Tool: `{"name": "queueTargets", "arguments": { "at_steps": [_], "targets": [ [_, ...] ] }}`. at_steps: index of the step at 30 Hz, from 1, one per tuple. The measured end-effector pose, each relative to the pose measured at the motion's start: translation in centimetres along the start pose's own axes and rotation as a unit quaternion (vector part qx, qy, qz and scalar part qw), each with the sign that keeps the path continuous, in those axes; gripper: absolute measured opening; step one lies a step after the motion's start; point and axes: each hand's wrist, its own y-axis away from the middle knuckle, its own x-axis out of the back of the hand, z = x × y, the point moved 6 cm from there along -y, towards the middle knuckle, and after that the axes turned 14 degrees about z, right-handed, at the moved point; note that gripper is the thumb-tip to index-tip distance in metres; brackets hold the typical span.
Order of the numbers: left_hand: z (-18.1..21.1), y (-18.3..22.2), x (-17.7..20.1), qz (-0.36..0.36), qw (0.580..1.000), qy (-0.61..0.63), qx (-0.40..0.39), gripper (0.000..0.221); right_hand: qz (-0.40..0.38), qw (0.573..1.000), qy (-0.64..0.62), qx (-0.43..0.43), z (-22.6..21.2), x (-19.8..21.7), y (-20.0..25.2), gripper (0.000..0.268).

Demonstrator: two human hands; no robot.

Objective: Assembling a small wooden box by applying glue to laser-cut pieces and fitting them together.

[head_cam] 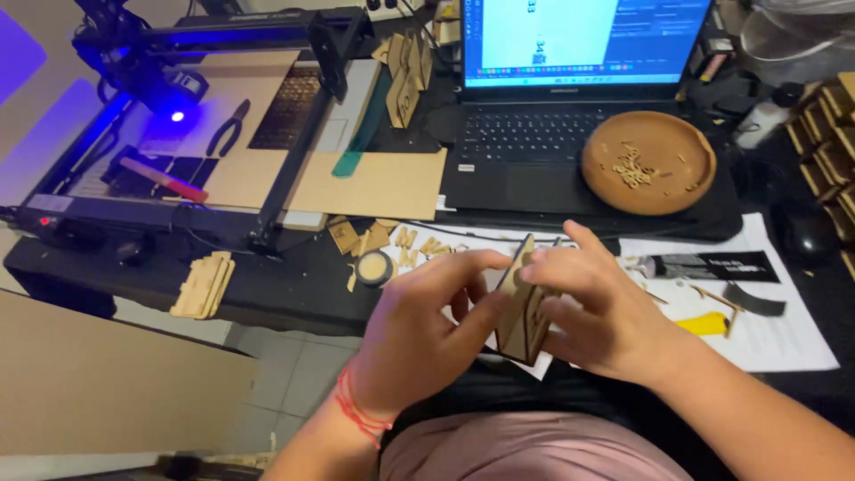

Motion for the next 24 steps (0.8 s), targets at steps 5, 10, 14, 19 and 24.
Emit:
{"name": "queueTargets", "arguments": {
  "at_steps": [5,10,14,19,24],
  "targets": [
    [-5.1,-4.3,0.4,-0.018,0.998,-0.026,-0.045,0.009,0.003,0.997,0.052,0.051,2.5,-2.2,-1.1,0.046],
    [-18.3,-13.9,1.4,0.008,0.957,-0.254,0.140,0.032,-0.022,0.997,0.054,0.048,4.7,-1.8,-1.5,0.035],
    [-28.5,-20.8,0.2,0.033,0.918,-0.383,0.100,0.024,-0.058,0.995,0.075,-0.002,6.1,-0.4,0.3,0.032],
    [-37.9,-25.2,-3.1,-0.030,0.881,-0.442,0.168,0.029,-0.018,0.995,0.098,-0.021,6.9,2.6,5.0,0.071],
    [-40.9,-26.0,-4.2,-0.041,0.895,-0.427,0.119,0.029,0.067,0.957,0.105,-0.262,10.4,4.5,11.4,0.048]
  ]
}}
